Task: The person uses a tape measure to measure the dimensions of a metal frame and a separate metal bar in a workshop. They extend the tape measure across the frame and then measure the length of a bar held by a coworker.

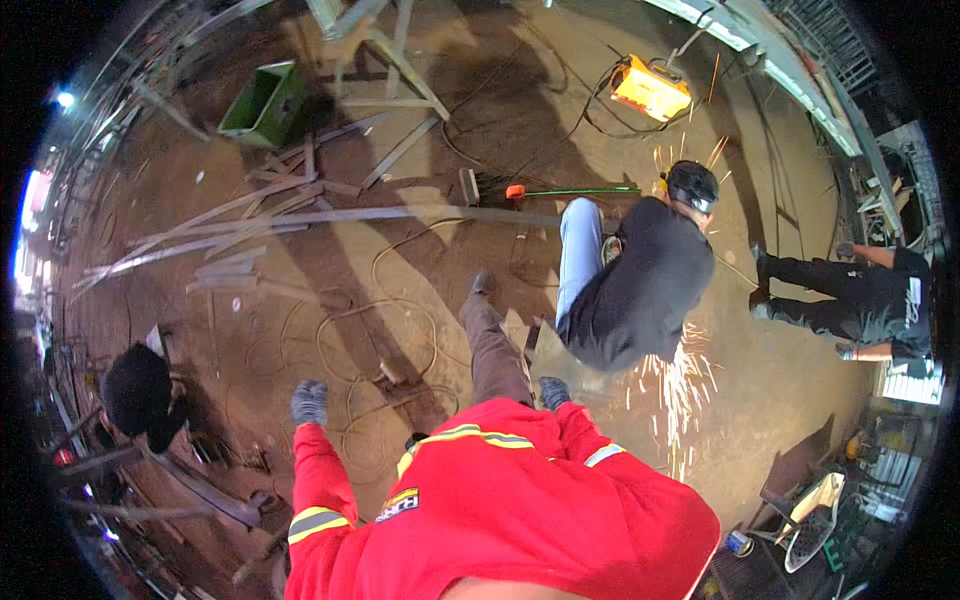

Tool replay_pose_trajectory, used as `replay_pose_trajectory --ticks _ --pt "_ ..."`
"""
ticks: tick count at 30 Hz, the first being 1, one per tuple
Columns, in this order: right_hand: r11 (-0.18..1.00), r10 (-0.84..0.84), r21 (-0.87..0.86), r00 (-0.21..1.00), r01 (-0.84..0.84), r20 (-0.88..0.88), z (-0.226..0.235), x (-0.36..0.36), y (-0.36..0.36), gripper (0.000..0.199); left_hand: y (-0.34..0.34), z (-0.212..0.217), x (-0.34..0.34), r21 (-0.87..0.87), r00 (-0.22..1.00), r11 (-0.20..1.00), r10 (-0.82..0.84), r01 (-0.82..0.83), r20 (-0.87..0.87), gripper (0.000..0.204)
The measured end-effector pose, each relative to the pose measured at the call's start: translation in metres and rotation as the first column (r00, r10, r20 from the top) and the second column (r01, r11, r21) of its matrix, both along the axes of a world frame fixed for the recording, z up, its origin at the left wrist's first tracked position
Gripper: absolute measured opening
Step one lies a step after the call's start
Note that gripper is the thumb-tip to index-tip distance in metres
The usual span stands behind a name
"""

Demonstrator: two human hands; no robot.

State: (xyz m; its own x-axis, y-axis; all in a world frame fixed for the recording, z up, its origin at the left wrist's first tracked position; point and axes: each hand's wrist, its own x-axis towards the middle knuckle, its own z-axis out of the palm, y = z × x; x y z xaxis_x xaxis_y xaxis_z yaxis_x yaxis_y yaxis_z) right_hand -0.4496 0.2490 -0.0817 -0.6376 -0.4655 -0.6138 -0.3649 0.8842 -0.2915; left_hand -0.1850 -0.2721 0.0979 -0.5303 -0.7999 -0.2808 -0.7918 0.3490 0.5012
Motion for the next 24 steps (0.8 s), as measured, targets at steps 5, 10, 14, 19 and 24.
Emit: replay_pose_trajectory --ticks 5,10,14,19,24 --pt "0.846 -0.402 -0.324 0.906 0.423 0.133 -0.027 -0.077 -0.066 0.033 0.024 -0.085 -0.236 0.333 0.675 0.855 -0.518 0.397 0.526 0.036" --pt "0.612 -0.672 -0.39 0.712 0.688 0.201 0.025 -0.088 -0.154 0.035 0.014 -0.266 -0.52 0.374 0.489 0.596 -0.8 0.71 0.347 0.038" --pt "0.703 -0.703 -0.061 0.705 0.709 0.099 0.067 -0.171 -0.218 0.043 0.028 -0.424 -0.706 0.035 0.642 0.655 -0.748 0.755 0.167 0.028" --pt "0.392 -0.919 -0.155 0.394 0.907 -0.023 0.019 -0.233 -0.264 0.047 0.094 -0.55 -0.886 -0.085 0.406 0.397 -0.901 0.914 0.153 0.044" --pt "0.329 -0.941 -0.084 0.319 0.94 -0.116 0.012 -0.237 -0.292 0.05 0.092 -0.589 -0.906 0.223 0.347 0.364 -0.931 0.904 0.114 0.033"
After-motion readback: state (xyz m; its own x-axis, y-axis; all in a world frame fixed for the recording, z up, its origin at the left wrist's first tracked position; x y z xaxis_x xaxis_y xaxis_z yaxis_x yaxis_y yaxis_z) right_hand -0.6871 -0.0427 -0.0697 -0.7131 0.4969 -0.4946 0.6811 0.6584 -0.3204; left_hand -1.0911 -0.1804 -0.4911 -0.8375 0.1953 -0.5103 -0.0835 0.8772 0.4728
